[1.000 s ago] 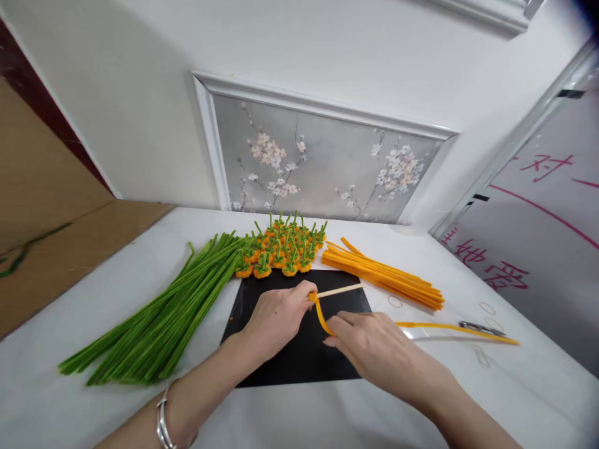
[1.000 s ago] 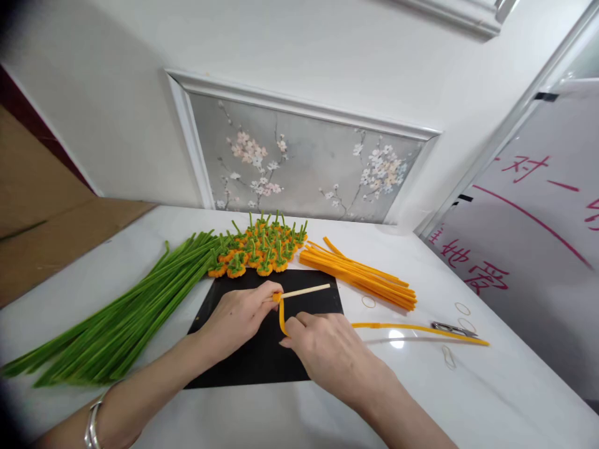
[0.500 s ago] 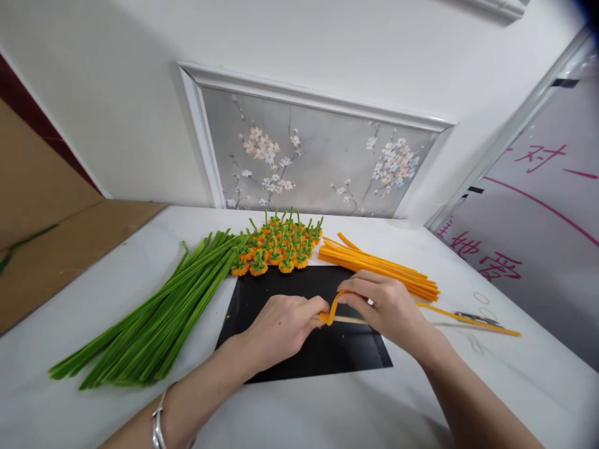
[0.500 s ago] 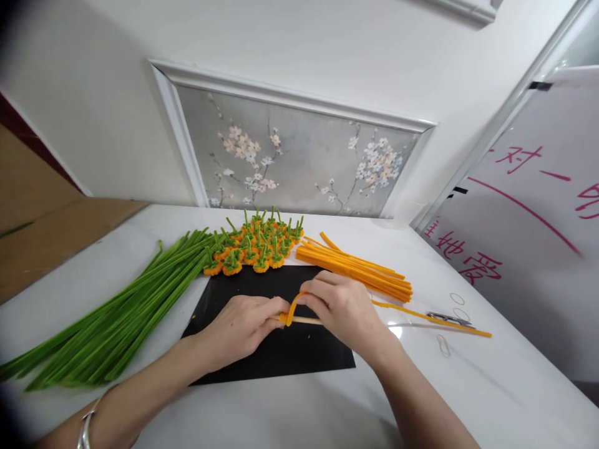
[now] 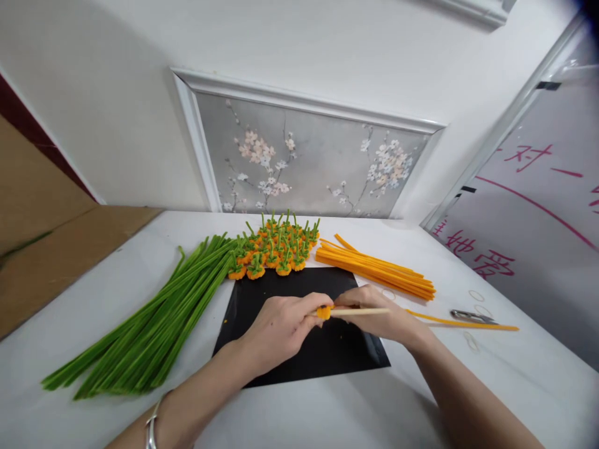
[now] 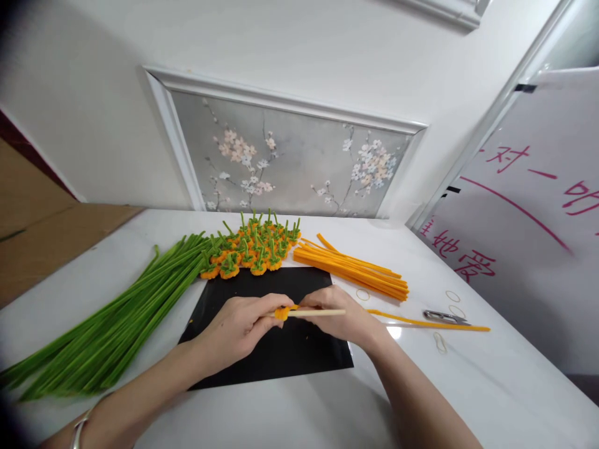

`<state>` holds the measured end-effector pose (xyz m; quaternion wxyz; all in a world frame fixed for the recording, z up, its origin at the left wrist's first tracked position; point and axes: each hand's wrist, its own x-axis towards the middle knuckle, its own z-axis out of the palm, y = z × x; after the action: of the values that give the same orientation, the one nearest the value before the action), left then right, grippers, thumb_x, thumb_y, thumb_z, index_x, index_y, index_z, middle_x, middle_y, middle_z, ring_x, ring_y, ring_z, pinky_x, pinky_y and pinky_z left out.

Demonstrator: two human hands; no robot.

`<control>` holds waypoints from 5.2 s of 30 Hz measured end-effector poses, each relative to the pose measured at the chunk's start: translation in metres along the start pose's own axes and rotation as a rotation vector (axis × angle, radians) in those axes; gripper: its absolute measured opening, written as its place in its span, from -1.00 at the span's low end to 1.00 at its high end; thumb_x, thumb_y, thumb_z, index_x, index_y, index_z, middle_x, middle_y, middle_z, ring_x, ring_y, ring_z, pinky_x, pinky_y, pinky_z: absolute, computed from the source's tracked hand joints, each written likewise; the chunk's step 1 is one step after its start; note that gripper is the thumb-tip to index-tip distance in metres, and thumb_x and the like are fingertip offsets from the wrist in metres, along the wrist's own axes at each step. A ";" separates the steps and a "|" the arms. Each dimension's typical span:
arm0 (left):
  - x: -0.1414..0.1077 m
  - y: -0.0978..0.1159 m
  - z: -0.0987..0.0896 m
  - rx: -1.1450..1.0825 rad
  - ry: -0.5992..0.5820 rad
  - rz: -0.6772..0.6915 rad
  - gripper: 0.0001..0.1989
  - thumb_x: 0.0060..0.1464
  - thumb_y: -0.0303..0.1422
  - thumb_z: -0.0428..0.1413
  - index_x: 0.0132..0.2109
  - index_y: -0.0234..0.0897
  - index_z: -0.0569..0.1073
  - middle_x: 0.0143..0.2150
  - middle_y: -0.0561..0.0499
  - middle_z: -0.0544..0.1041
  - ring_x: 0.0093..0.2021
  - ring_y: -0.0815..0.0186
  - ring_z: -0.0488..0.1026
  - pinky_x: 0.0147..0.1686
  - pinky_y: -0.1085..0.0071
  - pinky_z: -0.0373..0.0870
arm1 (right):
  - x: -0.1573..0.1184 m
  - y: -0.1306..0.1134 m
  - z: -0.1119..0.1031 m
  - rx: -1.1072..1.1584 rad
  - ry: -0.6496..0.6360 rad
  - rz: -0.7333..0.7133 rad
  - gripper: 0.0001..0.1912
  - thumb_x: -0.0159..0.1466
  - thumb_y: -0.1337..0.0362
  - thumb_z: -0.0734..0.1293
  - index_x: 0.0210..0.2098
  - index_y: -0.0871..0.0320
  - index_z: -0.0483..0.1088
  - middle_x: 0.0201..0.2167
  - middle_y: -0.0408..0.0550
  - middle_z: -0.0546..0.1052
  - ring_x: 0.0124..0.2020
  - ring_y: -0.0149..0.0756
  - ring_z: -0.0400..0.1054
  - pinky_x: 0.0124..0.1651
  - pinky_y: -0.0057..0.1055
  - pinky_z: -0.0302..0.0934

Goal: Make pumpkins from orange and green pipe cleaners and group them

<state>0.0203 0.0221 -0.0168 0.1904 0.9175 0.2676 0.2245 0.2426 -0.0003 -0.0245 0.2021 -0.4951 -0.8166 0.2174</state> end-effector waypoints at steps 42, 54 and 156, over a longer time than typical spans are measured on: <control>0.000 0.001 -0.004 -0.078 -0.065 -0.014 -0.75 0.17 -0.48 -0.02 -0.01 -0.19 0.34 -0.41 0.18 0.57 -0.50 0.41 0.42 -0.43 0.53 0.21 | 0.002 0.006 -0.004 0.134 -0.068 -0.068 -0.67 0.35 0.16 0.20 -0.33 0.20 0.52 -0.55 -0.17 0.47 -0.54 -0.46 0.27 -0.52 -0.56 0.06; 0.001 -0.014 -0.002 -0.072 0.130 -0.140 -0.73 0.21 -0.43 -0.02 -0.02 -0.14 0.47 -0.31 0.12 0.60 -0.34 0.38 0.52 -0.32 0.54 0.31 | -0.013 -0.032 0.003 -0.355 -0.077 -0.065 -0.88 0.32 0.30 0.24 -0.35 0.10 0.37 -0.52 -0.19 0.48 -0.52 -0.39 0.31 -0.49 -0.44 -0.10; 0.003 -0.012 0.000 -0.383 -0.020 -0.248 -0.76 0.17 -0.42 -0.04 -0.07 -0.23 0.46 -0.30 0.07 0.52 -0.42 0.42 0.40 -0.37 0.52 0.31 | 0.009 -0.014 0.014 0.588 0.117 0.132 -0.46 0.34 -0.09 0.09 -0.52 0.21 0.27 -0.43 -0.16 0.32 -0.68 -0.59 0.17 -0.63 -0.54 0.07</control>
<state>0.0179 0.0333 -0.0219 0.3897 0.8269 0.3289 0.2371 0.2211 -0.0004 -0.0277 0.3688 -0.4788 -0.6718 0.4283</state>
